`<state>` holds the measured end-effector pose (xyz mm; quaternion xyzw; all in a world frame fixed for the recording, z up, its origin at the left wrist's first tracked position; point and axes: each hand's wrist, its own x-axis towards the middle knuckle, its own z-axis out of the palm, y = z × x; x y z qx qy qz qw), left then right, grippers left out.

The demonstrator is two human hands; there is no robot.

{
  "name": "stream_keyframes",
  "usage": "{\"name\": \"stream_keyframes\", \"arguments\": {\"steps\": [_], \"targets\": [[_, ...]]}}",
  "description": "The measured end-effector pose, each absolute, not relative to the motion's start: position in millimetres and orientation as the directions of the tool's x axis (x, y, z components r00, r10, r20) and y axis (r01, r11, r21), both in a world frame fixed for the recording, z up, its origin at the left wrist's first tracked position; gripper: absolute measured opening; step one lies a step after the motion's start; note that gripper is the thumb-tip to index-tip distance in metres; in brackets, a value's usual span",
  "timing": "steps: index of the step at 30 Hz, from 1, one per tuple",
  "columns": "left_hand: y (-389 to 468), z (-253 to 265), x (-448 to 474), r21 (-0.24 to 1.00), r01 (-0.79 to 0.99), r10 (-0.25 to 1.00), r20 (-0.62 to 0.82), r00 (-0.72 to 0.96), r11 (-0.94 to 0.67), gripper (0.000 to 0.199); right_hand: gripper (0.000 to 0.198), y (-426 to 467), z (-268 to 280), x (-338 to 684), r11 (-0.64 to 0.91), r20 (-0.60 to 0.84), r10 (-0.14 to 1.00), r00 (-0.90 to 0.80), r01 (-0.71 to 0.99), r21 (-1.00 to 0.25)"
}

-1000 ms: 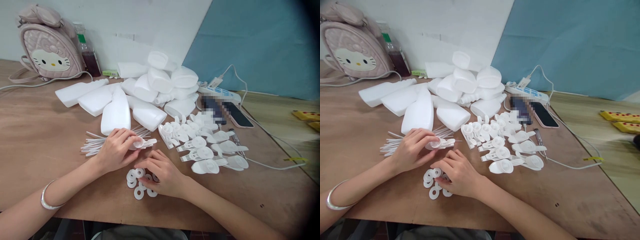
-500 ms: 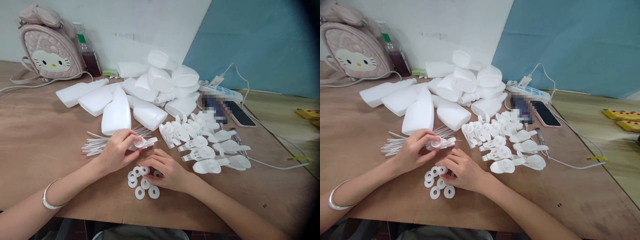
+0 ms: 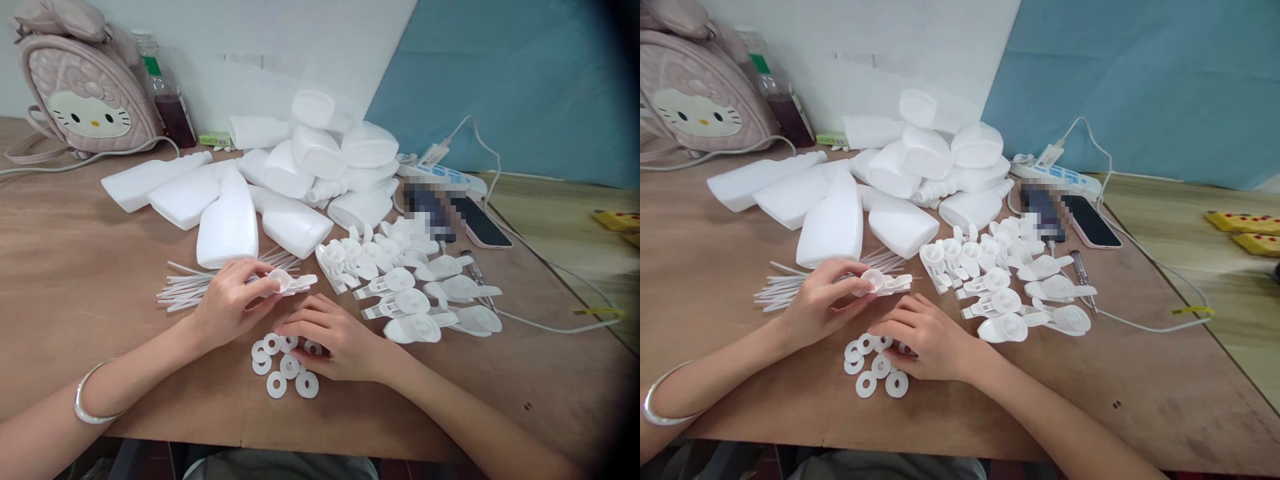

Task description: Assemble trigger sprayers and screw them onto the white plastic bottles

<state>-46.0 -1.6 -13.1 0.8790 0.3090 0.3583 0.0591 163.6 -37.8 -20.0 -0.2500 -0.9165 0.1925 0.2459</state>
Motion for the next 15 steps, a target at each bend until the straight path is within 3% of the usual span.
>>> {"name": "stream_keyframes", "arguments": {"steps": [15], "targets": [[-1.5, -14.5, -44.4, 0.331, 0.513, 0.604, 0.549, 0.577, -0.792, 0.006, 0.025, -42.2, -18.0, 156.5, 0.829, 0.431, 0.555, -0.711, 0.429, -0.359]]}}
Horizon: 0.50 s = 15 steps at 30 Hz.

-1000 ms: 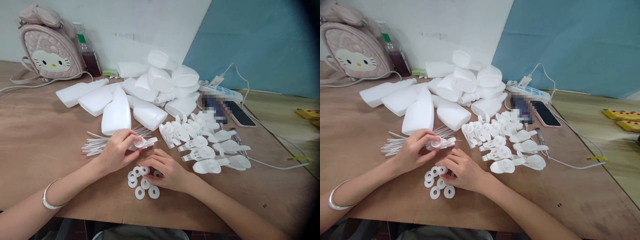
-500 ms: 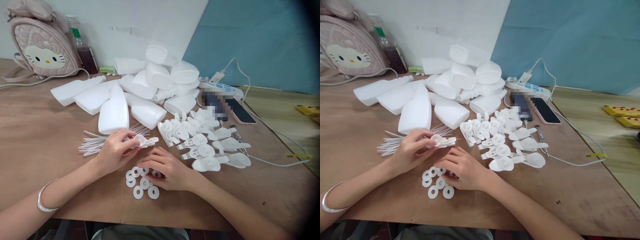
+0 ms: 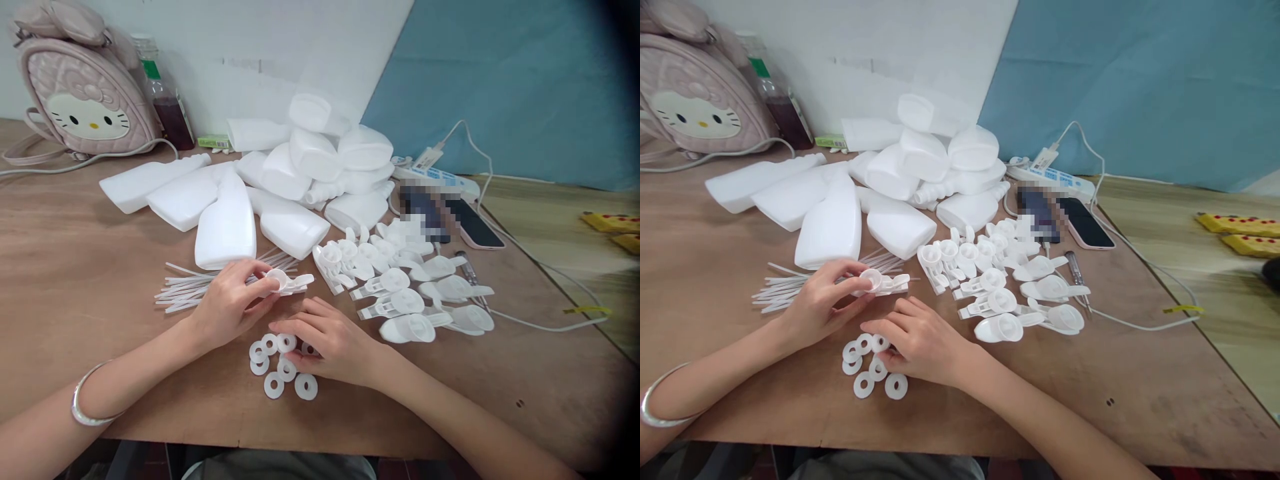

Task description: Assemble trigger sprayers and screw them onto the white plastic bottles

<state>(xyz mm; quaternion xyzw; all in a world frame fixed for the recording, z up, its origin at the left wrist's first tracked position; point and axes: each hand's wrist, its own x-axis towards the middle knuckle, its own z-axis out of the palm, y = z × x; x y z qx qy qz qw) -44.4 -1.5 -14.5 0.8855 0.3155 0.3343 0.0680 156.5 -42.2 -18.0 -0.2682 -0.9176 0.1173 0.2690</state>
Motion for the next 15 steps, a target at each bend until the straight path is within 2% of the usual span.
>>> {"name": "stream_keyframes", "arguments": {"steps": [11, 15], "targets": [[0.3, -15.9, -46.0, 0.302, 0.516, 0.588, 0.547, 0.595, -0.802, 0.009, 0.020, -42.0, -21.9, 154.9, 0.823, 0.541, 0.568, -0.620, 0.408, -0.396], [0.1, -15.5, -45.6, 0.319, 0.508, 0.592, 0.561, 0.579, -0.800, 0.020, 0.018, -42.4, -20.1, 154.9, 0.815, 0.566, 0.578, -0.588, 0.381, -0.436]]}}
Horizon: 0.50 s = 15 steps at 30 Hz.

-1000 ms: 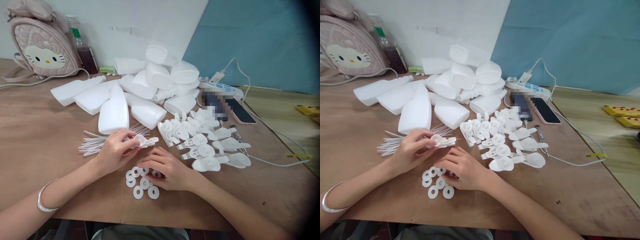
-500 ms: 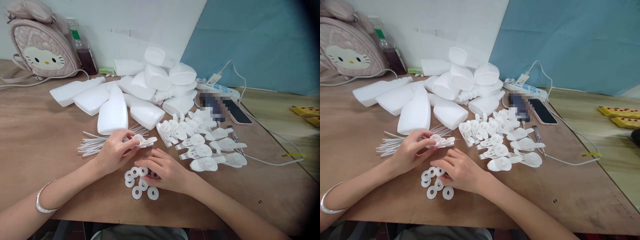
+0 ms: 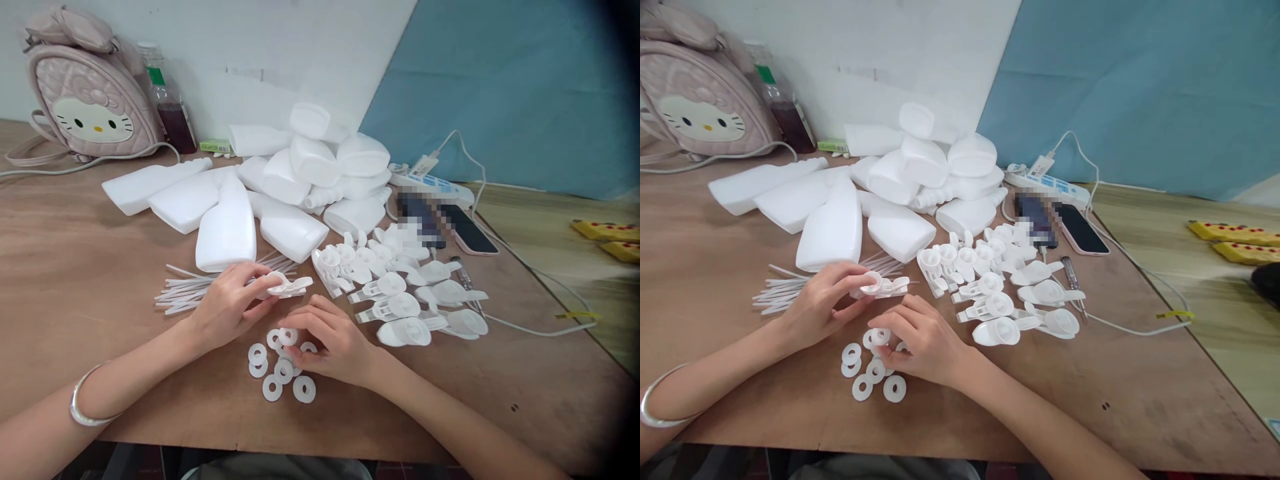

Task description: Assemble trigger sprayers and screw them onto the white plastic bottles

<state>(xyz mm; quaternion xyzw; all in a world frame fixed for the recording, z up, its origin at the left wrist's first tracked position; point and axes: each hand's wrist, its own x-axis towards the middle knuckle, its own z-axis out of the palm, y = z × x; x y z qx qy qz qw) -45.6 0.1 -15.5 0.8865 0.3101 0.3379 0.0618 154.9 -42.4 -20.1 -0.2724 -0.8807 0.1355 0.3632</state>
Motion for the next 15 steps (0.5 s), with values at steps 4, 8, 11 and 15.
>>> {"name": "stream_keyframes", "arguments": {"steps": [4, 8, 11, 15], "targets": [[-1.0, -14.1, -45.2, 0.373, 0.507, 0.624, 0.560, 0.546, -0.777, 0.030, 0.012, -43.9, -20.0, 154.3, 0.794, 0.452, 0.601, -0.659, 0.430, -0.430], [-2.6, -10.9, -45.9, 0.367, 0.548, 0.653, 0.533, 0.538, -0.752, 0.030, 0.018, -44.6, -20.7, 155.3, 0.765, 0.410, 0.636, -0.654, 0.468, -0.442], [-2.6, -9.1, -46.2, 0.366, 0.549, 0.652, 0.535, 0.537, -0.752, 0.030, 0.015, -45.8, -21.3, 154.5, 0.771, 0.433, 0.630, -0.645, 0.457, -0.443], [-1.8, -9.1, -45.7, 0.370, 0.525, 0.638, 0.536, 0.552, -0.766, 0.028, 0.011, -48.8, -22.1, 150.0, 0.795, 0.482, 0.605, -0.634, 0.447, -0.410]]}}
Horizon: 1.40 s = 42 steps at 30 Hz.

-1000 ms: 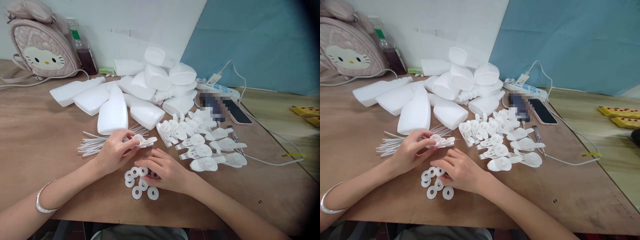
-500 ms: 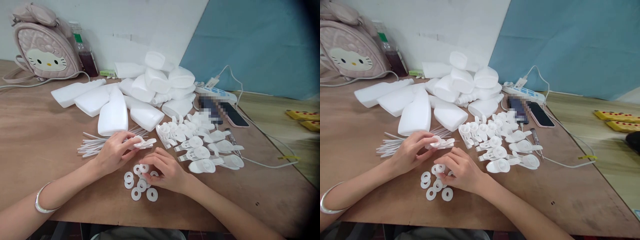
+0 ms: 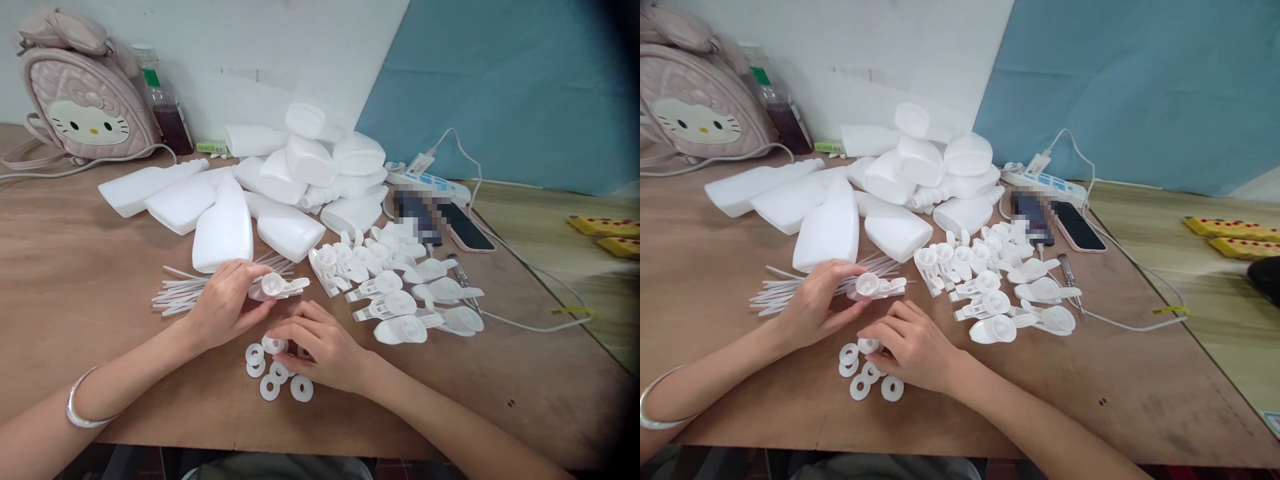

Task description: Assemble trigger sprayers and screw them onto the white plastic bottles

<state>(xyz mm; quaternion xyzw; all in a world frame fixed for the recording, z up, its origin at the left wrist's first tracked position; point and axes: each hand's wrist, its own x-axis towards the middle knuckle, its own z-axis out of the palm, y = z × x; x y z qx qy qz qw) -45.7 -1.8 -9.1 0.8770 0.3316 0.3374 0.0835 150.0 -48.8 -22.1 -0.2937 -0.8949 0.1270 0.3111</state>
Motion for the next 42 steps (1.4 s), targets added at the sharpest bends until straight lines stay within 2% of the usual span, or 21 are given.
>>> {"name": "stream_keyframes", "arguments": {"steps": [4, 10, 14, 26, 35, 42], "targets": [[-1.0, -10.1, -45.4, 0.373, 0.508, 0.627, 0.535, 0.567, -0.777, 0.026, 0.014, -51.1, -23.1, 144.3, 0.791, 0.500, 0.611, -0.614, 0.451, -0.413], [-1.0, -8.9, -45.6, 0.384, 0.514, 0.640, 0.508, 0.577, -0.767, 0.026, 0.018, -52.4, -25.2, 142.4, 0.737, 0.402, 0.672, -0.621, 0.510, -0.444], [-1.4, -9.1, -46.5, 0.375, 0.513, 0.634, 0.512, 0.580, -0.772, 0.024, 0.020, -52.2, -26.9, 145.6, 0.732, 0.380, 0.675, -0.632, 0.510, -0.452], [0.7, -10.0, -47.7, 0.378, 0.490, 0.618, 0.518, 0.591, -0.786, 0.024, 0.019, -50.3, -24.9, 146.8, 0.799, 0.505, 0.601, -0.620, 0.437, -0.413], [-0.1, -9.4, -47.5, 0.384, 0.482, 0.615, 0.514, 0.597, -0.788, 0.024, 0.028, -49.0, -21.7, 151.2, 0.761, 0.406, 0.644, -0.648, 0.488, -0.428], [0.1, -9.8, -48.3, 0.390, 0.481, 0.619, 0.504, 0.602, -0.785, 0.025, 0.030, -46.7, -21.0, 153.1, 0.801, 0.504, 0.597, -0.624, 0.434, -0.412]]}}
